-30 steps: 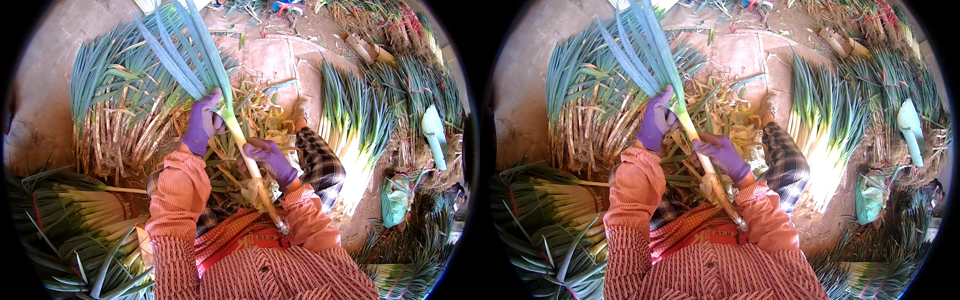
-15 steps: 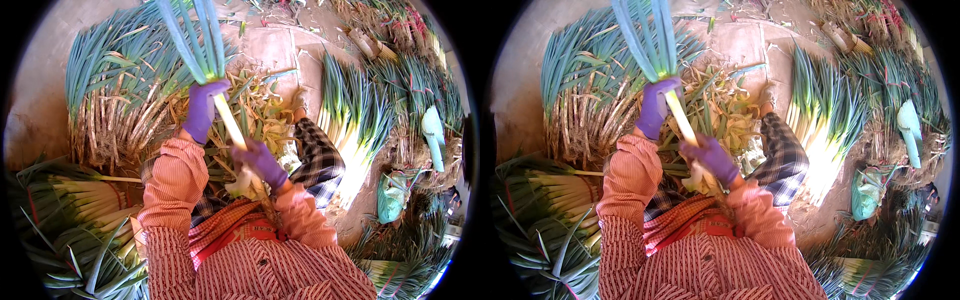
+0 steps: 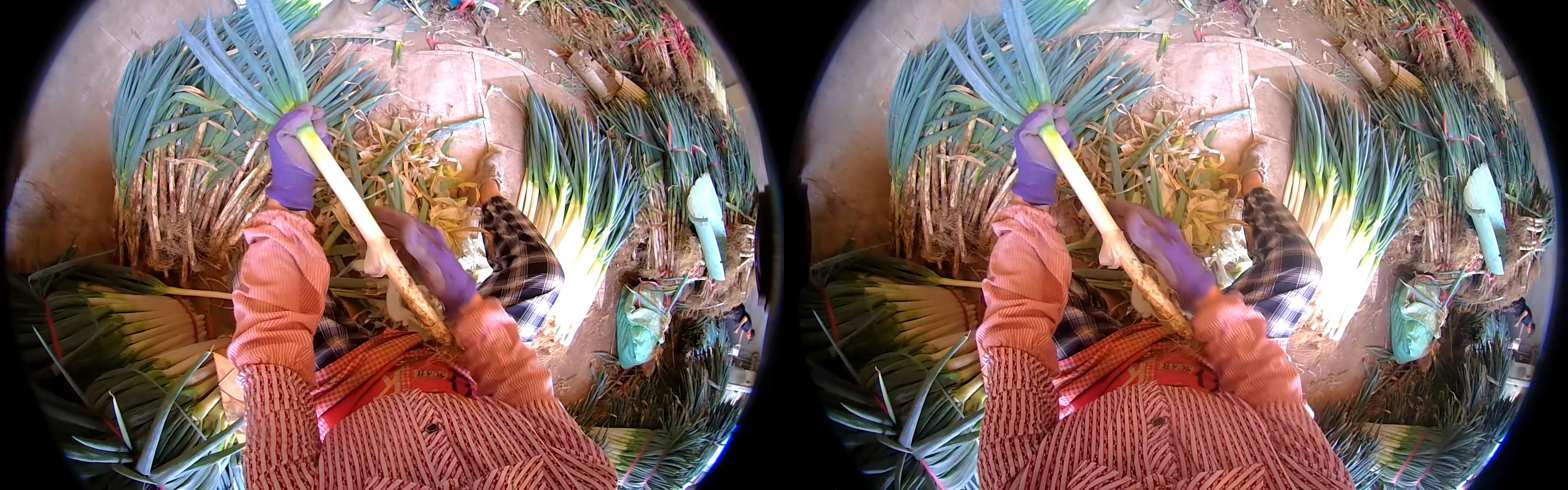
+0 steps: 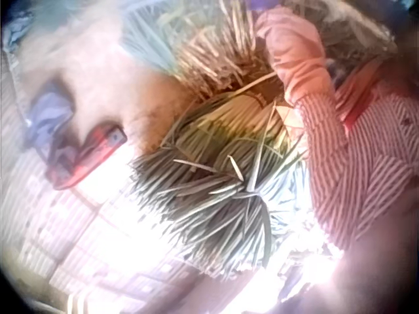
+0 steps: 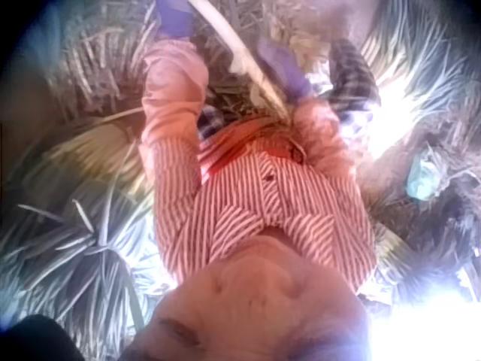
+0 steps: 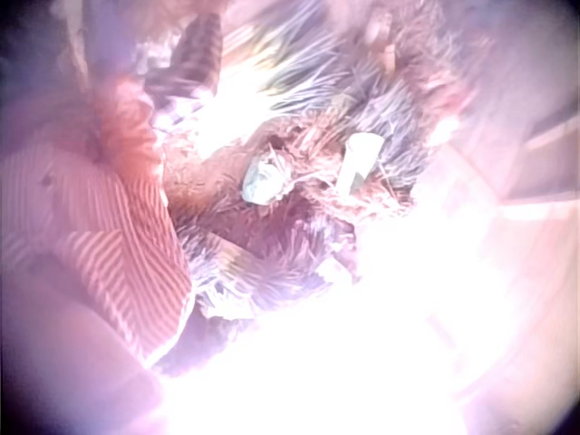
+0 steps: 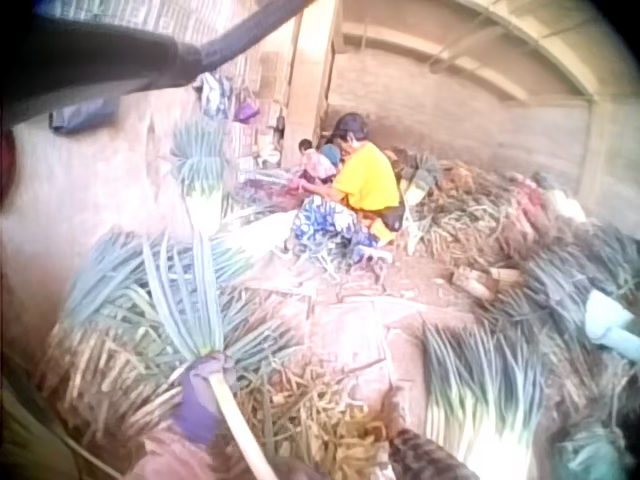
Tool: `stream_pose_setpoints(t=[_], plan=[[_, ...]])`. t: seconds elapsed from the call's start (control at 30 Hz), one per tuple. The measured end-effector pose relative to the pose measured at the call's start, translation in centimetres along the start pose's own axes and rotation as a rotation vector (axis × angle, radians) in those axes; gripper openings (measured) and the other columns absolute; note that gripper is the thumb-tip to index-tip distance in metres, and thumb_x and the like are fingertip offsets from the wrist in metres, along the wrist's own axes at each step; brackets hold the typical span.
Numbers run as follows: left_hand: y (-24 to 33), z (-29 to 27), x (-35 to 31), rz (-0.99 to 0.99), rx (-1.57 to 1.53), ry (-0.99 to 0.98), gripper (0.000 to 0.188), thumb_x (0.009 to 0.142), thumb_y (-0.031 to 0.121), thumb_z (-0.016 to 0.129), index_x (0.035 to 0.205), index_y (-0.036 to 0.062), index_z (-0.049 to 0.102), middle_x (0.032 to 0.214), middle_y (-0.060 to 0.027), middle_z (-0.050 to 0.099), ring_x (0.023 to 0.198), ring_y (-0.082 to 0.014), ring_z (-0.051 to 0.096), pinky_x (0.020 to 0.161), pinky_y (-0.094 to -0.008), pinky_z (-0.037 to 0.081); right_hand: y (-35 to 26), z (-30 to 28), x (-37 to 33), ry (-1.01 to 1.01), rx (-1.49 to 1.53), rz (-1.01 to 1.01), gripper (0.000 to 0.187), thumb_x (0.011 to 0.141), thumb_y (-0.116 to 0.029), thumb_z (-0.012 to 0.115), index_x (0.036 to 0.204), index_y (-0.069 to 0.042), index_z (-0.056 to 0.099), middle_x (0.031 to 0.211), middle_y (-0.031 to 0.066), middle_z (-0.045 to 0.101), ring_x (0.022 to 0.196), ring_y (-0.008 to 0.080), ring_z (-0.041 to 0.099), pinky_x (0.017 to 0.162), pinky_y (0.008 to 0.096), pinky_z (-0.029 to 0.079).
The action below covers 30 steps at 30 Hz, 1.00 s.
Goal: The person peels outer layers from leeks by hand while sitting on the floor, placing the cleaned leeks onto a pile.
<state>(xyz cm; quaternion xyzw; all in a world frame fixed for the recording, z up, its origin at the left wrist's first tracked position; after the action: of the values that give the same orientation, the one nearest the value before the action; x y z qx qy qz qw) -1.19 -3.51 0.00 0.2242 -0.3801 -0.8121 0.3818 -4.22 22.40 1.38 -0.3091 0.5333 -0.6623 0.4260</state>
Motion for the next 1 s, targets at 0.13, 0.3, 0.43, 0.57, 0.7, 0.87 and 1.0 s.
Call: stream_pose_setpoints(t=[0.13,0.3,0.43,0.57,0.7,0.87,1.0], plan=[[0.6,0.2,0.5,0.001,-0.104,-0.067,0.029,0.086,0.034,0.056,0.086,0.0050,0.058,0.059,-0.0025,0.051,0.041,-0.0169,0.041,0.038,-0.0313,0.034,-2.8,0.9,0.3,-0.317,0.193,0.285,0.058,0.098,-0.048,0.037,0.116,0.004,0.057,0.086,0.0107,0.063,0.069,0.0172,0.059,0.062,0.0272,0.048],[0.7,1.6,-0.7,-0.047,-0.234,0.051,0.021,0.086,0.027,0.060,0.084,0.0054,0.059,0.061,-0.0039,0.058,0.040,-0.0152,0.042,0.037,-0.0285,0.034,0.9,-1.2,-1.4,-0.247,-0.288,-0.005,0.036,0.096,-0.030,0.047,0.101,0.002,0.062,0.078,0.0059,0.062,0.064,0.0131,0.055,0.055,0.0277,0.043],[-1.4,2.0,-2.6,-0.269,-0.143,-0.074,0.029,0.088,0.018,0.059,0.109,-0.0012,0.057,0.069,-0.0018,0.059,0.039,-0.0113,0.040,0.036,-0.0252,0.030,-0.1,0.5,0.2,-0.121,-0.404,0.075,0.025,0.096,-0.023,0.052,0.092,0.001,0.060,0.066,0.0041,0.051,0.055,0.0112,0.046,0.052,0.0282,0.039],[1.5,-1.0,-0.2,-0.225,-0.018,-0.039,0.022,0.083,0.016,0.063,0.102,0.0035,0.059,0.069,-0.0012,0.053,0.041,-0.0106,0.041,0.038,-0.0272,0.035,0.7,-1.3,-6.9,-0.409,-0.786,-0.135,0.016,0.091,-0.015,0.057,0.101,-0.005,0.063,0.070,0.0056,0.058,0.055,0.0188,0.054,0.049,0.0301,0.044],[3.4,-4.2,1.8,-0.143,0.114,0.066,0.032,0.086,0.021,0.061,0.110,0.0002,0.059,0.064,0.0033,0.050,0.043,-0.0084,0.040,0.039,-0.0246,0.032,-2.0,-4.9,-15.6,-0.563,-0.933,-0.207,0.022,0.084,-0.009,0.063,0.106,-0.009,0.064,0.077,0.0034,0.064,0.059,0.0161,0.063,0.053,0.0256,0.053],[4.0,-7.0,3.7,-0.072,0.045,-0.043,0.037,0.085,0.019,0.059,0.114,-0.0032,0.056,0.068,0.0029,0.053,0.045,-0.0085,0.042,0.040,-0.0261,0.036,-2.3,-7.7,-17.2,-0.245,-0.717,0.492,0.023,0.084,-0.023,0.069,0.102,-0.010,0.067,0.080,0.0061,0.067,0.064,0.0148,0.067,0.057,0.0256,0.054],[2.8,-4.0,2.4,-0.171,-0.051,-0.154,0.030,0.082,0.016,0.061,0.109,0.0017,0.060,0.068,-0.0010,0.055,0.042,-0.0114,0.044,0.037,-0.0284,0.037,-2.9,-5.7,-5.6,-0.046,-1.197,-0.080,0.034,0.083,-0.040,0.067,0.093,-0.007,0.066,0.069,0.0121,0.062,0.063,0.0283,0.062,0.056,0.0374,0.046]])
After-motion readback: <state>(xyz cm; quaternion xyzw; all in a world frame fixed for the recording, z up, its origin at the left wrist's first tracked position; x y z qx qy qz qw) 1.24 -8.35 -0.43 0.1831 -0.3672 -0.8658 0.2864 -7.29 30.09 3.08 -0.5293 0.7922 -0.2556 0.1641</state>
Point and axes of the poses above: each hand's wrist, its own x-axis towards the middle knuckle, its own z-axis out of the palm, y = z × x, the point moved 2 cm from there along x, towards the middle knuckle
